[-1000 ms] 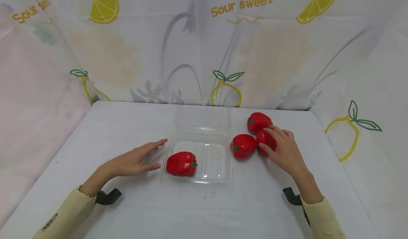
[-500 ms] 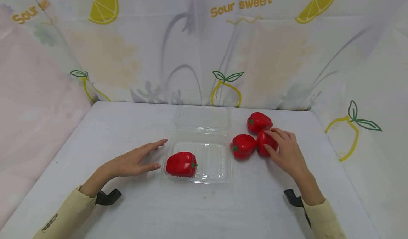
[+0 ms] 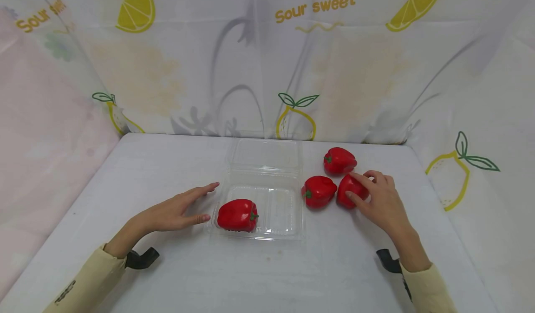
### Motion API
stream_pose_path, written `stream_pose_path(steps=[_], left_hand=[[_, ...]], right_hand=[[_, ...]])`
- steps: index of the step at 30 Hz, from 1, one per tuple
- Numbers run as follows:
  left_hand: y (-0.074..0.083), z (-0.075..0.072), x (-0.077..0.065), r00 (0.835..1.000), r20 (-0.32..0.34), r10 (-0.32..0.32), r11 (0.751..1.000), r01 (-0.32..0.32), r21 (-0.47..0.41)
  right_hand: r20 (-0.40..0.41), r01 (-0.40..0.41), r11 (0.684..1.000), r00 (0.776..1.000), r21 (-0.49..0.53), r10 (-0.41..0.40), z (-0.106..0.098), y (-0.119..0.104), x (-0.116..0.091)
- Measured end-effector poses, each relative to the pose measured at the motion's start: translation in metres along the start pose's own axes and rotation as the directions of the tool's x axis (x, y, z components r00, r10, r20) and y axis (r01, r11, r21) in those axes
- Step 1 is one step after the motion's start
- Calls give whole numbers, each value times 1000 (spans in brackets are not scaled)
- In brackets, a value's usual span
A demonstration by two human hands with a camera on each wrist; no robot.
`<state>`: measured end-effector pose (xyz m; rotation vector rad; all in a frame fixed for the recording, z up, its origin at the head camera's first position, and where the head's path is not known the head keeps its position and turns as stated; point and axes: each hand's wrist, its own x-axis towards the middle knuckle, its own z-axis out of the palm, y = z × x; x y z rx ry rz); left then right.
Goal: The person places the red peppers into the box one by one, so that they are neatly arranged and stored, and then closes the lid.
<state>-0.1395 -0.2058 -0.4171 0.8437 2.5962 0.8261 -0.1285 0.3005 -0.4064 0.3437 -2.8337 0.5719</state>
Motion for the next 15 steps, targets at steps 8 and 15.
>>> stream_pose_path(steps=[8,15], left_hand=[[0,0,0,1000,-7,10,1000,-10,6],[0,0,0,1000,-1,11,1000,-11,-2]], right_hand=[[25,-37,999,999,-6,37,-2,3,-3],[62,-20,1000,998,-6,21,-8,6,-2]])
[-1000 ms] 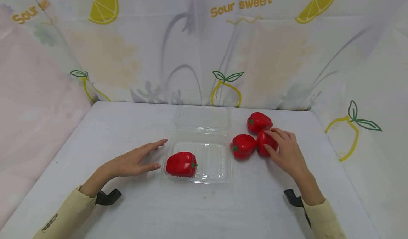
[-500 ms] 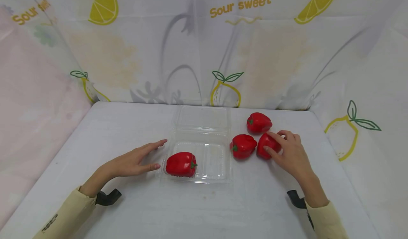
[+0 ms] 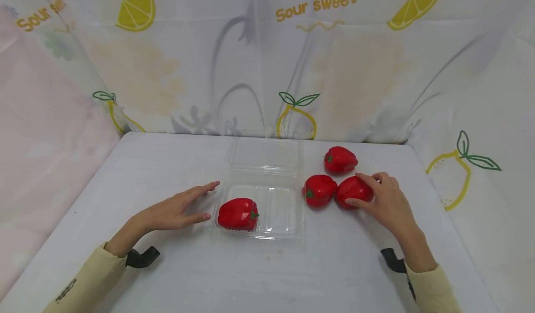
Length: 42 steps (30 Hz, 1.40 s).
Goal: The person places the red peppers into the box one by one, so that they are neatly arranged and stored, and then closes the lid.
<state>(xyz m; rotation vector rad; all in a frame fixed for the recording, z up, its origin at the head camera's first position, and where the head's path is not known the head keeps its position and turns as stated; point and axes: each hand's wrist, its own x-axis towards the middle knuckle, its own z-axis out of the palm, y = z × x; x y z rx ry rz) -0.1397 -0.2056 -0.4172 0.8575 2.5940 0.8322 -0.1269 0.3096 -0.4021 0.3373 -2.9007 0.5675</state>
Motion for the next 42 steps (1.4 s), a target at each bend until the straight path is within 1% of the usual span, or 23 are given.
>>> stream_pose_path(steps=[8,12,15,19,22,30,36,42], left_hand=[[-1,0,0,1000,1,-11,1000,11,6],[0,0,-1,1000,5,-19,1000,19,1],[0,0,-1,1000,8,-25,1000,25,-4],[0,0,-1,1000,11,-29,1000,29,-5],[-1,0,0,999,11,-33,999,33,-2],[-2,1,0,999,9,-35,999,35,-3],[-1,0,0,999,14,-34,999,34,1],[0,-1,0,999,13,-35,999,35,-6]], right_hand=[[65,-30,999,997,-14,31,-7,1,0],[86,-28,999,996,-26,30,-9,3,0],[108,-29,999,994,-24,31,-11,4,-1],[151,-52,999,987,-10,53,-12,5,-1],[167,-68,998,984,3,67,-13,5,-1],[128,-81,997,988,3,80,-12,2,-4],[100,-98,995,990,-2,97,-17,-3,-8],[61,-75,997,995,12,74,-23,-6,-10]])
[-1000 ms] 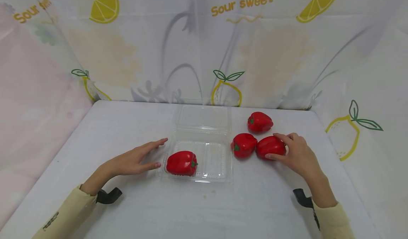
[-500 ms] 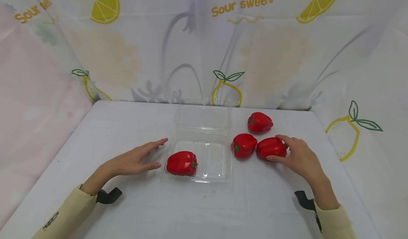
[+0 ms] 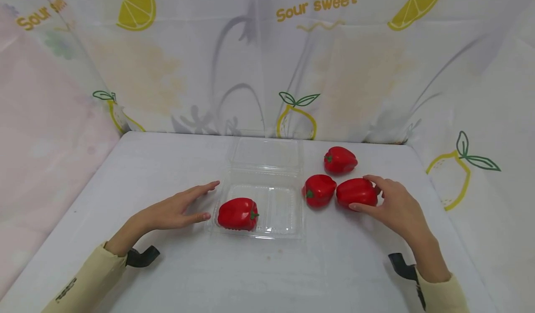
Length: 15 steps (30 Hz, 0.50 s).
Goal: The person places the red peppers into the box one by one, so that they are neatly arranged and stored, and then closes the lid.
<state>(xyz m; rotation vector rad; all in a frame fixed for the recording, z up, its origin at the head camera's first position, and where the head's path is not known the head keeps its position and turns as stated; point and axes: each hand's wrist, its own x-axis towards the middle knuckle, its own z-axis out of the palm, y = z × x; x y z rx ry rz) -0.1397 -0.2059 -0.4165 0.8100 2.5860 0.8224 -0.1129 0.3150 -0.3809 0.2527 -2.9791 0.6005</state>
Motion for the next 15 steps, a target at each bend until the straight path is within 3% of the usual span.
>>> stream_pose_path(steps=[15], left_hand=[[-1,1,0,1000,4,-7,1000,7,1]], right_hand=[[-126,79,996,989,41,-73,-11,-18,-2]])
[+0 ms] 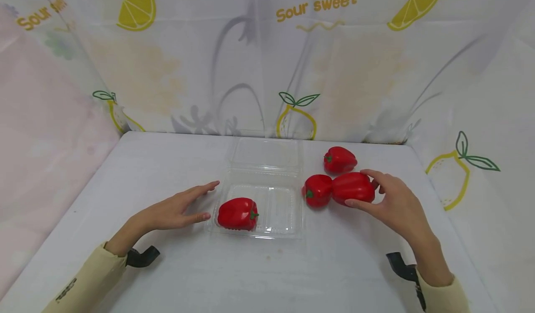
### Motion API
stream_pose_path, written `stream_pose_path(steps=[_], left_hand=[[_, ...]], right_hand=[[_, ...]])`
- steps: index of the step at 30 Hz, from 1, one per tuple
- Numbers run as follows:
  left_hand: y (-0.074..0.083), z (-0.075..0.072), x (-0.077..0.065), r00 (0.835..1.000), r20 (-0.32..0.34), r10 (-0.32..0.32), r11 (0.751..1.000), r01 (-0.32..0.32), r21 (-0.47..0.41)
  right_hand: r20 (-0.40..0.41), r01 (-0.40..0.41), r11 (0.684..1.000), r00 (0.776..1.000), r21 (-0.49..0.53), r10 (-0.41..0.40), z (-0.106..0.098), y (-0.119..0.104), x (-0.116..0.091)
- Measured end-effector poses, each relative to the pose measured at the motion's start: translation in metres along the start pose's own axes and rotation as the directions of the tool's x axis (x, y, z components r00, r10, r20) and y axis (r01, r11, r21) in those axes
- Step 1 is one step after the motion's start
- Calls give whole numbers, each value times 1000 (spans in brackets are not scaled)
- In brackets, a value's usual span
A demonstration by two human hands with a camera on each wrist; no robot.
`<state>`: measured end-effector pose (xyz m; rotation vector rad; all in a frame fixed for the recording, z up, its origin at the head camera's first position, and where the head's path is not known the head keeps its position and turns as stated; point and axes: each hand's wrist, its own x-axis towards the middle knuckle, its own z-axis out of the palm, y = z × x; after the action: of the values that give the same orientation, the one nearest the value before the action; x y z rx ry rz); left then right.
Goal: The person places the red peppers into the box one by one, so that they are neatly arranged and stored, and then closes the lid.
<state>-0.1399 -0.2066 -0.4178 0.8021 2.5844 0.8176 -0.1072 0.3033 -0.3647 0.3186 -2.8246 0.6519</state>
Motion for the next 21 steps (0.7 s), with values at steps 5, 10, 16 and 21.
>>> stream_pose_path(steps=[5,10,16,21], left_hand=[[0,0,0,1000,-5,11,1000,-11,3],[0,0,0,1000,-3,10,1000,-10,-5],[0,0,0,1000,1,1,1000,-1,-4],[-1,0,0,1000,1,4,1000,-4,-3]], right_hand=[[-63,56,998,997,40,-54,2,-10,4],[-101,80,994,992,78,-72,7,-20,8],[-137,110,986,986,123,-93,16,-30,12],[-131,120,982,986,146,-101,24,-37,15]])
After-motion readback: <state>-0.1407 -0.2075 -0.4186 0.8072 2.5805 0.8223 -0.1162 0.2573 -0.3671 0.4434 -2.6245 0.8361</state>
